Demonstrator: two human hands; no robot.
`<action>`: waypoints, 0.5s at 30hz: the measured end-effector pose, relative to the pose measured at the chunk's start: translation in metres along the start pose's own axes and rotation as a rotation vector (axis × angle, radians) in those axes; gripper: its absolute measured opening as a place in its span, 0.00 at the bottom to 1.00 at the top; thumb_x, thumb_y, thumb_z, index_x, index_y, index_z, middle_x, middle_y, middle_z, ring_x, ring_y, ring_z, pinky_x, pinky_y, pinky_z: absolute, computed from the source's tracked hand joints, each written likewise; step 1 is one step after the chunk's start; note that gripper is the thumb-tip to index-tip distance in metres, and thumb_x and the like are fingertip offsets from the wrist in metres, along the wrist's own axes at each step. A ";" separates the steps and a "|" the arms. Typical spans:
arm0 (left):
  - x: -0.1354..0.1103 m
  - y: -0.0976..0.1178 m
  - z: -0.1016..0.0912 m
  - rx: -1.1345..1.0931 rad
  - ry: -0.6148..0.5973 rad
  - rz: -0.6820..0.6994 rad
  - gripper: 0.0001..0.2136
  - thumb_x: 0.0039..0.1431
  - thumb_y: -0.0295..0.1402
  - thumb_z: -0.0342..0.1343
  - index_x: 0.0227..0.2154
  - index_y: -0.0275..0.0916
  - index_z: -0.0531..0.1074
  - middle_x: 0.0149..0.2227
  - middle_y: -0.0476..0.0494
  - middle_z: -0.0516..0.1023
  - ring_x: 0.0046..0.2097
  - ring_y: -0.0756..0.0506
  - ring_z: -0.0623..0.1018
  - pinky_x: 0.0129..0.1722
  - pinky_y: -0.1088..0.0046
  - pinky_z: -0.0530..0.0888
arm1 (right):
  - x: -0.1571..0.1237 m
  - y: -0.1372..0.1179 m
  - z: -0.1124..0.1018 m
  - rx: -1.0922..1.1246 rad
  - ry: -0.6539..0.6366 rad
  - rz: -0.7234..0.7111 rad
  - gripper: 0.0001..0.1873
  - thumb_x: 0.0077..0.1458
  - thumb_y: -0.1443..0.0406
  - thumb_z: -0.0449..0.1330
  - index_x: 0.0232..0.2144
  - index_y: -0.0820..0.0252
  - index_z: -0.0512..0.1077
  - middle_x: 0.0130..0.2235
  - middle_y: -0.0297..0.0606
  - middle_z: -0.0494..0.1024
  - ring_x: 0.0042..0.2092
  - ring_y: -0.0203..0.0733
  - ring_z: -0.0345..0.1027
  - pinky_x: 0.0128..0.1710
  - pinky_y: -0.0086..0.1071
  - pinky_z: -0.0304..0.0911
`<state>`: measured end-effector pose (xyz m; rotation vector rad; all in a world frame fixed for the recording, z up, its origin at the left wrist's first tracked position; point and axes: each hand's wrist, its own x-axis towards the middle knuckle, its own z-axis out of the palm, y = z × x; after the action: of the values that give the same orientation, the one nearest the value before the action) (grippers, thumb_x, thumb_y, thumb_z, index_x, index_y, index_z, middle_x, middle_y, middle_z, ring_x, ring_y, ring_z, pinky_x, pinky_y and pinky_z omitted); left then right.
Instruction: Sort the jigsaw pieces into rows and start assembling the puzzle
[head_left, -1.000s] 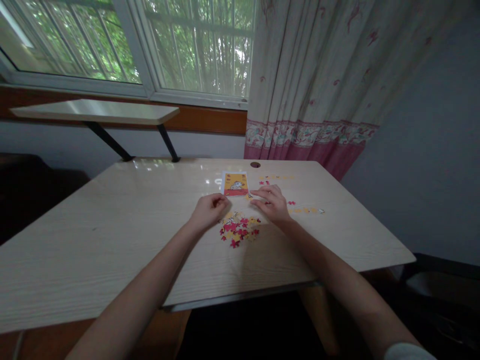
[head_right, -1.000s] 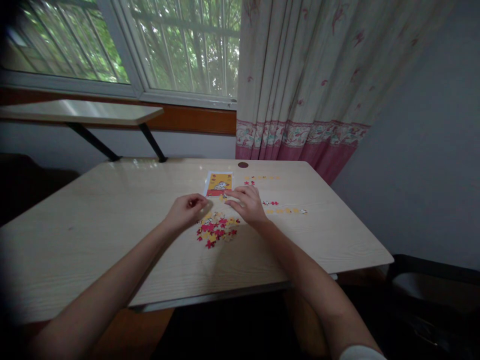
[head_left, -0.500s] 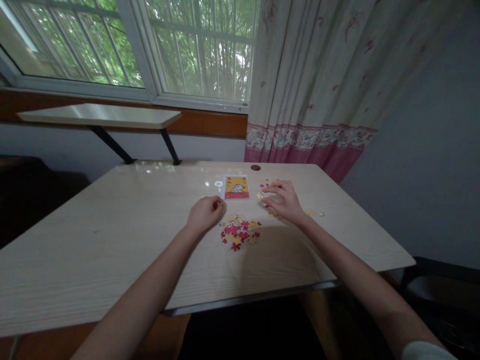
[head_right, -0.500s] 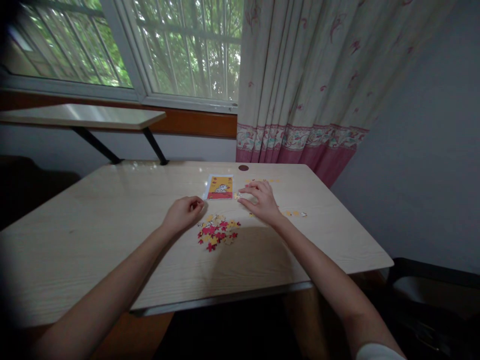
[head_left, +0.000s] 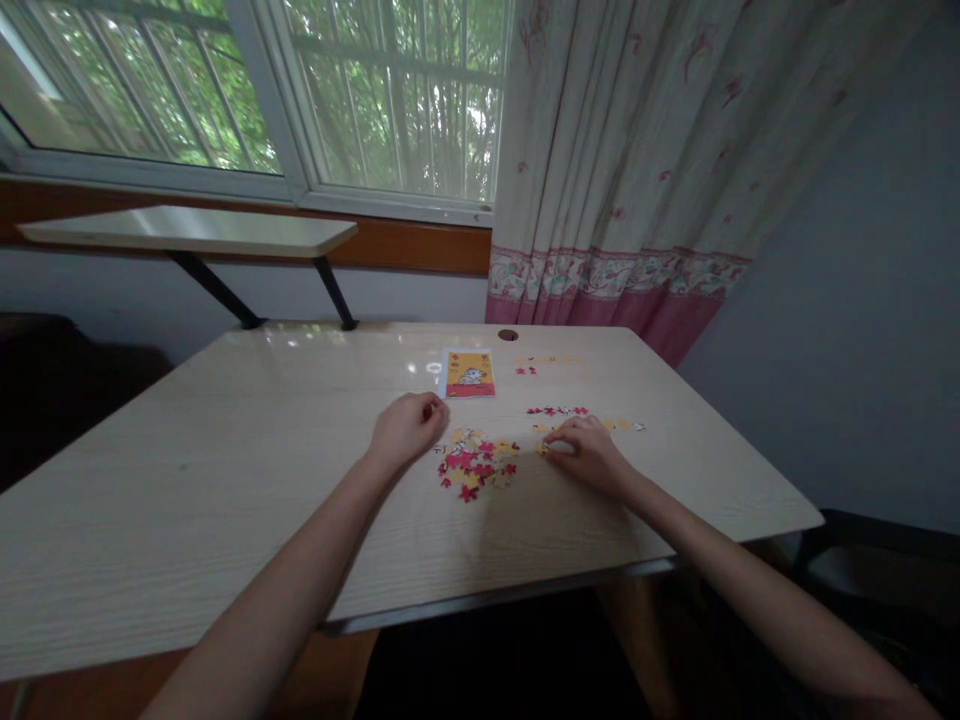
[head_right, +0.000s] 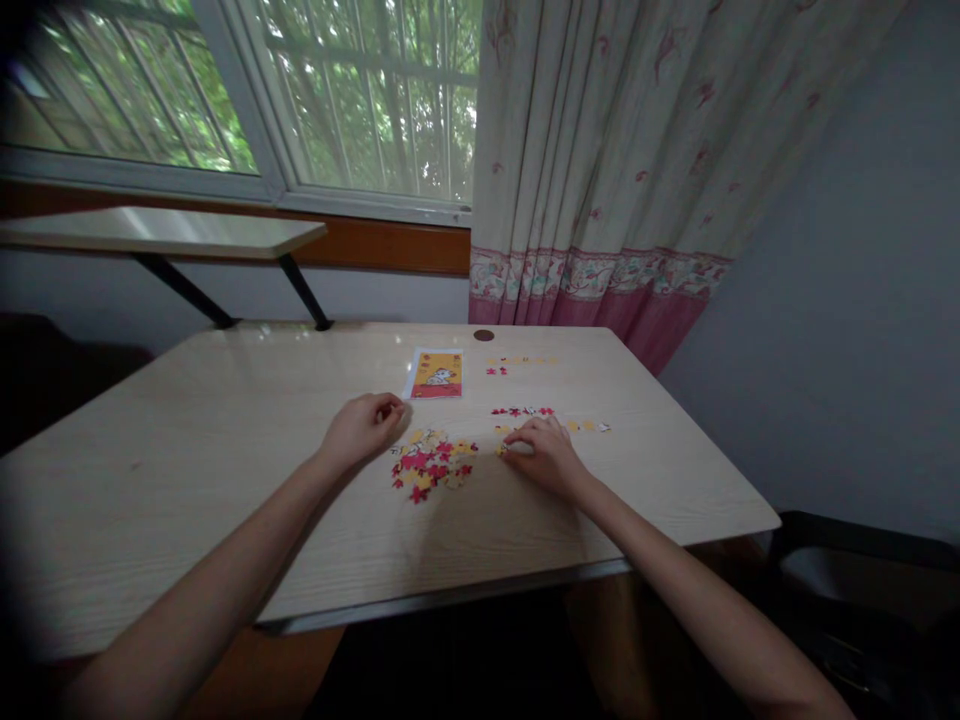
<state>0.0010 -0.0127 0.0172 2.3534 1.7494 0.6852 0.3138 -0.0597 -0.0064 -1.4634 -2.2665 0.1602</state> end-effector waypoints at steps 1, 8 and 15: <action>0.000 0.000 0.000 0.004 0.003 -0.001 0.11 0.54 0.35 0.47 0.31 0.38 0.73 0.27 0.43 0.74 0.30 0.47 0.69 0.28 0.73 0.60 | -0.001 -0.001 0.000 0.003 -0.004 0.008 0.10 0.49 0.58 0.61 0.35 0.52 0.75 0.37 0.37 0.74 0.40 0.42 0.62 0.42 0.38 0.55; 0.000 -0.001 0.001 -0.001 0.028 0.009 0.12 0.55 0.37 0.47 0.30 0.38 0.73 0.26 0.43 0.74 0.29 0.47 0.69 0.28 0.72 0.60 | 0.000 -0.001 -0.007 -0.060 -0.015 -0.016 0.12 0.47 0.58 0.62 0.37 0.52 0.75 0.39 0.38 0.74 0.41 0.44 0.63 0.42 0.38 0.56; -0.001 0.001 0.000 -0.014 0.006 0.053 0.11 0.55 0.35 0.46 0.30 0.38 0.73 0.26 0.43 0.73 0.29 0.47 0.69 0.28 0.73 0.60 | 0.045 -0.024 -0.026 0.004 -0.146 -0.200 0.09 0.50 0.62 0.60 0.36 0.56 0.75 0.37 0.37 0.77 0.41 0.42 0.66 0.44 0.37 0.57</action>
<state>0.0020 -0.0142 0.0170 2.3991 1.6839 0.7105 0.2892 -0.0338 0.0380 -1.2493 -2.5113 0.2159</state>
